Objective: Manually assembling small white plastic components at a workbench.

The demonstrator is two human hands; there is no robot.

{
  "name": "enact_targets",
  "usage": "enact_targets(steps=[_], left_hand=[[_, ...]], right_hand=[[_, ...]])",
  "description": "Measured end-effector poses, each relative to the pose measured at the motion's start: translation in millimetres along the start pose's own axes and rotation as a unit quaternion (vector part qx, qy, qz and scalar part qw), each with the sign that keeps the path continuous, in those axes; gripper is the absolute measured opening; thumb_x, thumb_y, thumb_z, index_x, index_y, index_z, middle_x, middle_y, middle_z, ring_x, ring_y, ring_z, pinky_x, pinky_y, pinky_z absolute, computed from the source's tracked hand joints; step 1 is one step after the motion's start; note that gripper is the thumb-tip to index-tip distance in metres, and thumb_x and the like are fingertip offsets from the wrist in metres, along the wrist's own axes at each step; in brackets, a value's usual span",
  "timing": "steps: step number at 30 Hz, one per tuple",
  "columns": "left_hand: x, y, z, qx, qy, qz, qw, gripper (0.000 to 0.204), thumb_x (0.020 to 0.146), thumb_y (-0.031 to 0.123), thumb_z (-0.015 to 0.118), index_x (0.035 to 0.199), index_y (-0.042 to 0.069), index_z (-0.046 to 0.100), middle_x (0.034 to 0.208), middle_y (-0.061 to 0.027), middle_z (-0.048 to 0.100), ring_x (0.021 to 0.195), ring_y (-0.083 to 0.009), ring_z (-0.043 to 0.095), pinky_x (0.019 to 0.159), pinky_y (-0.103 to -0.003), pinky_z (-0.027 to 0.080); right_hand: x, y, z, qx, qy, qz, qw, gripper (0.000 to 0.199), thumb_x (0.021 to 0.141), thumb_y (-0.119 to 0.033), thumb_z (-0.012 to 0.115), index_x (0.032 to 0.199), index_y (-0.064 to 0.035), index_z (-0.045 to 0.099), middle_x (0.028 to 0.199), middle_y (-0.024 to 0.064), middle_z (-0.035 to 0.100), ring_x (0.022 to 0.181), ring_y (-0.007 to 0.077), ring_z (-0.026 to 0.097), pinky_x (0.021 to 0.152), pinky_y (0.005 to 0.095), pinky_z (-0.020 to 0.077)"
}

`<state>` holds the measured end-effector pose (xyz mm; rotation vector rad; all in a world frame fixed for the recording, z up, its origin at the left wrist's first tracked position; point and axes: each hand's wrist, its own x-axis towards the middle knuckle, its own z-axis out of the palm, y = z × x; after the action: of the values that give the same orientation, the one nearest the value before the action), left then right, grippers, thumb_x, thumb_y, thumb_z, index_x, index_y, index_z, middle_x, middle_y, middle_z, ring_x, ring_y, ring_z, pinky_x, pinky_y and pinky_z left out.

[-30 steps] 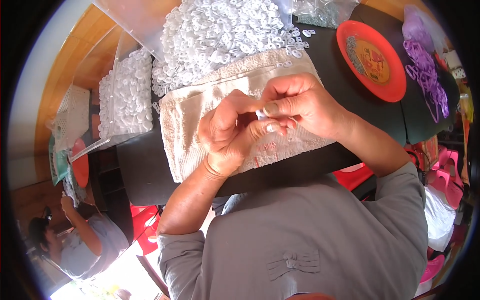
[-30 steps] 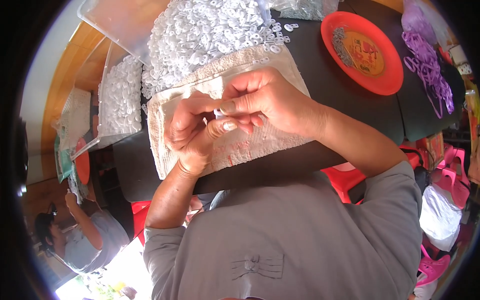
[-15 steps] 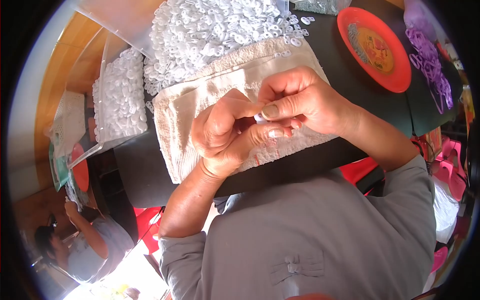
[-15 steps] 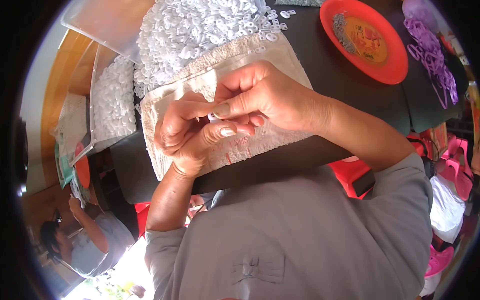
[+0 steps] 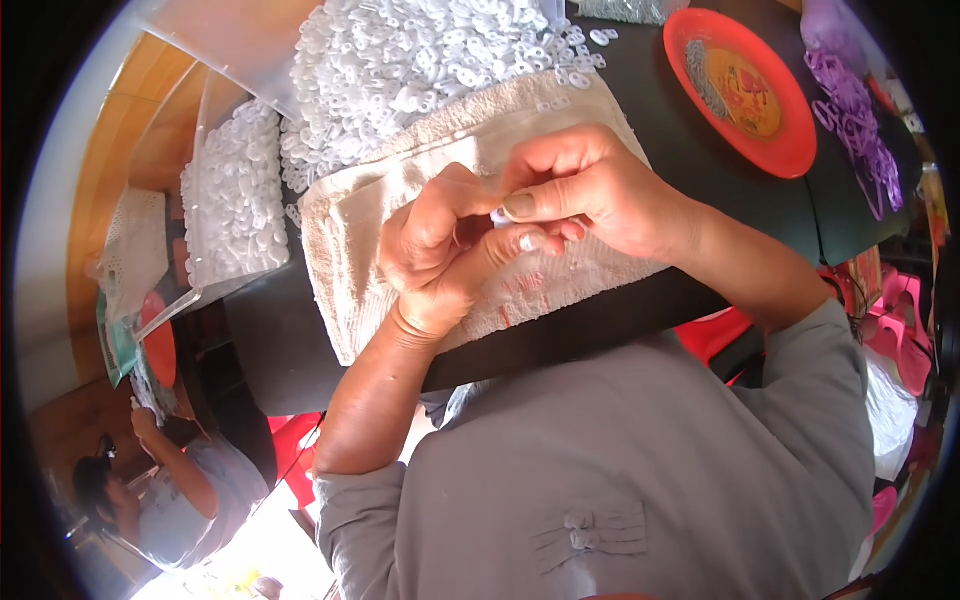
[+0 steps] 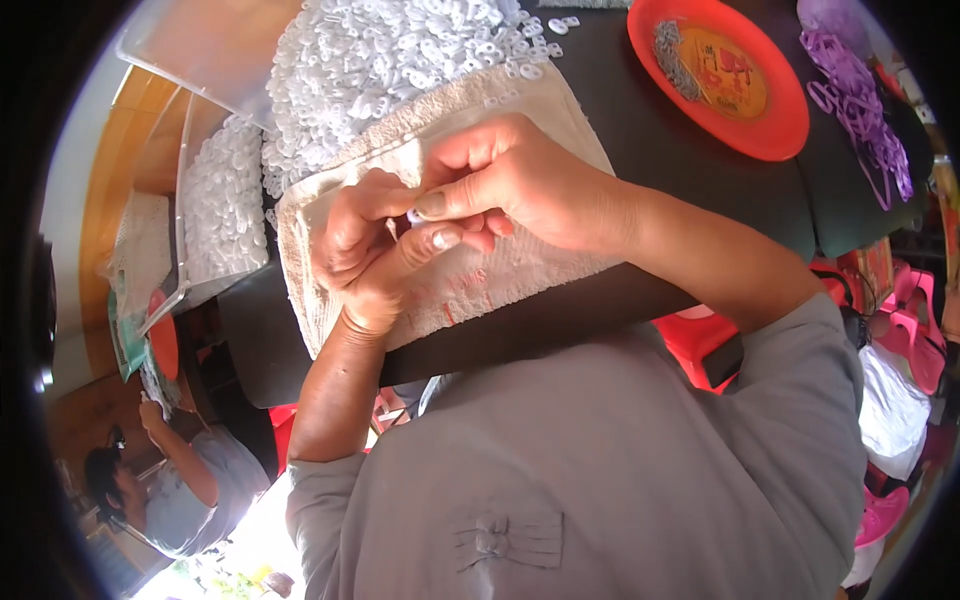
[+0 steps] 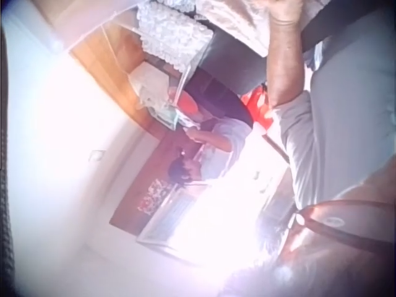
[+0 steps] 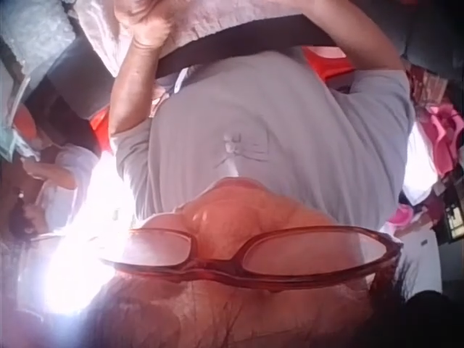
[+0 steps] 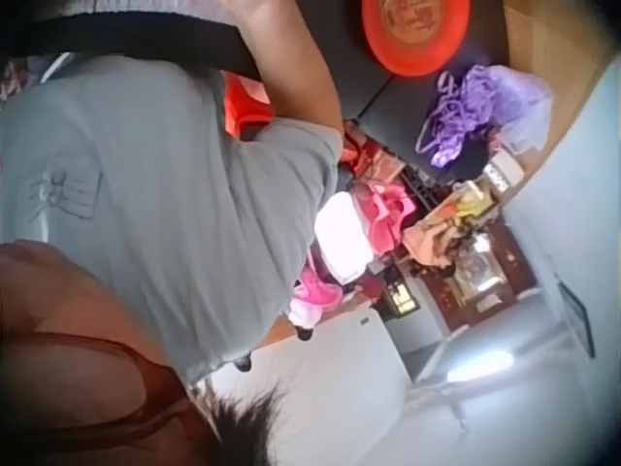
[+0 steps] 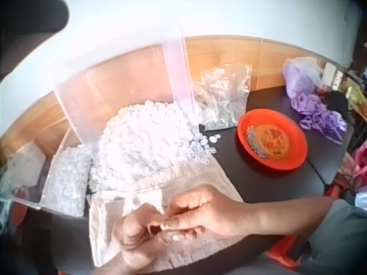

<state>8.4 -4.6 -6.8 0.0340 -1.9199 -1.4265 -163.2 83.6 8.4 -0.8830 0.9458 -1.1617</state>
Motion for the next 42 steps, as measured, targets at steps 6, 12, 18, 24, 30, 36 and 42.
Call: enact_targets(steps=[6,12,18,24,30,36,42], left_hand=[[0,5,9,-0.067,0.144,-0.175,0.972,0.024,0.081,-0.005,0.071,0.102,0.002,0.06,0.086,-0.0009,0.063,0.076,-0.0052,0.057,0.067,-0.02,0.048],[-1,7,6,-0.05,0.172,-0.239,0.954,0.007,0.089,0.003,0.065,0.095,-0.001,0.063,0.076,-0.005,0.064,0.061,-0.0067,0.054,0.051,-0.02,0.043],[0,9,4,-0.012,0.147,-0.243,0.959,0.007,0.091,0.005,0.063,0.095,-0.001,0.063,0.075,-0.0034,0.063,0.061,-0.0051,0.052,0.053,-0.019,0.042],[1,10,8,0.008,0.121,-0.236,0.964,0.01,0.092,0.008,0.061,0.098,-0.001,0.064,0.074,-0.0014,0.062,0.06,-0.0039,0.05,0.054,-0.018,0.042],[-3,7,7,0.018,0.102,-0.232,0.967,0.011,0.092,0.009,0.06,0.096,-0.001,0.064,0.071,-0.0006,0.06,0.059,-0.0039,0.049,0.054,-0.019,0.041],[-2,12,2,0.018,0.147,-0.233,0.961,0.013,0.09,0.013,0.06,0.091,0.0,0.063,0.068,-0.0016,0.058,0.056,-0.0059,0.049,0.05,-0.02,0.039],[6,17,4,-0.056,0.181,-0.289,0.939,0.013,0.089,0.012,0.06,0.089,-0.001,0.062,0.068,-0.0033,0.058,0.054,-0.0078,0.049,0.048,-0.022,0.039]], right_hand=[[-3,-15,0,-0.144,0.094,-0.093,0.981,0.014,0.092,-0.015,0.062,0.087,-0.0017,0.063,0.069,-0.0004,0.057,0.06,0.0056,0.052,0.053,0.0206,0.0362],[0,-8,6,-0.173,0.124,-0.114,0.971,0.012,0.092,-0.014,0.062,0.088,-0.0026,0.063,0.07,-0.0015,0.058,0.062,0.0044,0.051,0.054,0.0203,0.036],[7,-3,5,-0.234,0.132,-0.19,0.944,0.008,0.09,-0.008,0.065,0.094,-0.0012,0.064,0.08,-0.0018,0.061,0.069,0.0033,0.052,0.06,0.0191,0.0399],[4,-4,2,-0.275,0.119,-0.203,0.932,0.008,0.089,-0.006,0.064,0.095,-0.0001,0.063,0.083,-0.001,0.061,0.071,0.0035,0.052,0.062,0.0186,0.0411],[1,0,4,-0.293,0.131,-0.195,0.927,0.004,0.09,-0.005,0.061,0.091,-0.001,0.062,0.079,-0.0012,0.059,0.068,0.0033,0.05,0.059,0.0188,0.0397],[-5,-16,-2,-0.184,0.196,-0.158,0.95,0.008,0.089,-0.011,0.062,0.092,-0.0027,0.062,0.08,0.0004,0.061,0.066,0.0068,0.055,0.056,0.02,0.0402],[0,-19,1,-0.222,0.189,-0.144,0.946,0.008,0.09,-0.009,0.06,0.095,-0.0029,0.063,0.083,0.0009,0.061,0.067,0.0062,0.054,0.056,0.02,0.0396]])
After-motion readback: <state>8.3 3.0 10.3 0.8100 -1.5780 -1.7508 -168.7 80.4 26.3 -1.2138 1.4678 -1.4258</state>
